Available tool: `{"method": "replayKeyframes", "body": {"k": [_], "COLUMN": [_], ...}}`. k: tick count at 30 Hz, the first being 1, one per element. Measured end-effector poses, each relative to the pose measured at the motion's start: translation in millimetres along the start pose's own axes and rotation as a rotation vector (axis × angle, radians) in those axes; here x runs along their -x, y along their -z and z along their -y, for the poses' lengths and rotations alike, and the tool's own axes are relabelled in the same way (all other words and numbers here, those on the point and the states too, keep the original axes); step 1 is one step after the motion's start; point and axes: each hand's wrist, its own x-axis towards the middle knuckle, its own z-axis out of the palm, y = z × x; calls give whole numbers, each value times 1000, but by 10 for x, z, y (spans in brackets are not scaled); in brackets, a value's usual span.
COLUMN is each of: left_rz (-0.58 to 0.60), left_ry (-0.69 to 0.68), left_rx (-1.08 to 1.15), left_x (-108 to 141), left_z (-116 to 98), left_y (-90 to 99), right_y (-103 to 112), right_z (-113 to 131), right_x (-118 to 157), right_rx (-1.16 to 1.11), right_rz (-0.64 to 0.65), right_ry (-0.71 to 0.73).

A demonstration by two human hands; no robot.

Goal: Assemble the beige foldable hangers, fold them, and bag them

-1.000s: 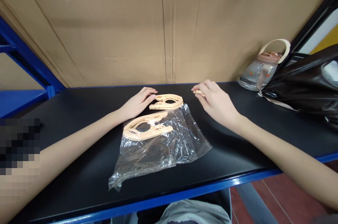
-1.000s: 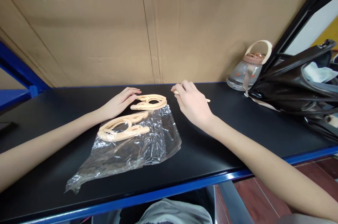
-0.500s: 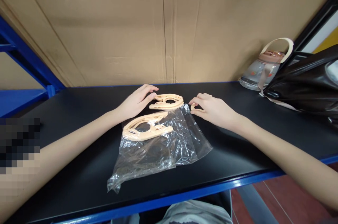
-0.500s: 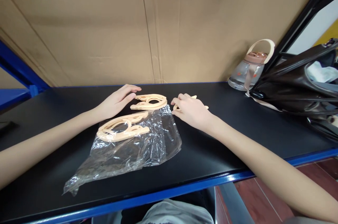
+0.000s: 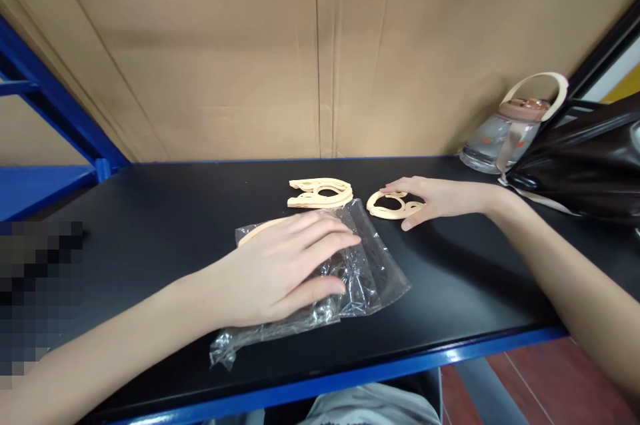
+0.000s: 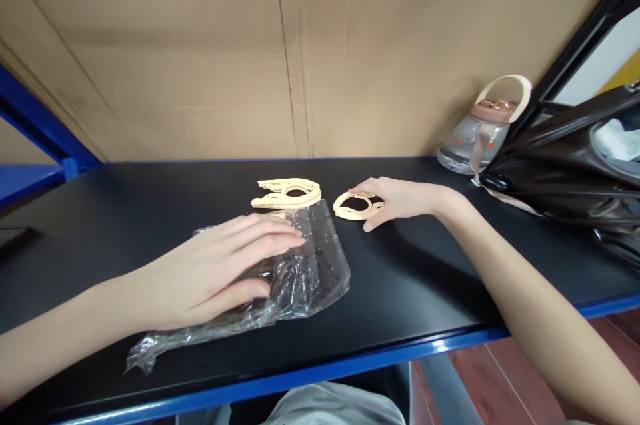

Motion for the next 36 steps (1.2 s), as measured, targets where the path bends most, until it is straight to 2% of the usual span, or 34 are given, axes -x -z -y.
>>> {"method": "replayKeyframes", "body": {"k": [6,10,16,19,22,24,29,36], "left_rz": [15,29,0,-24,-41,-19,61,30], "left_ry": [61,51,111,278,386,389,383,383], "left_rx": [0,-10,42,147,227,244,229,179], "left_x": [57,66,70,84,104,115,121,98], "left_z": [167,180,240,346,454,500,508,496], "left_y": [-64,-119,-132,-187,-257,-286,-286,-306], "right_y": [14,-7,70,100,71,28,-61,-176], "right_z": [61,97,207,347,468,510,604,903], "right_x": [54,42,126,207,251,256,260,273], "right_rx": [78,135,-19,20,79,130,239,138], "right_rz": [-67,-101,-175,-204,-142,-128,-206,-136], "right_ry": [-85,-71,-164,-54,57,95,118,264]}}
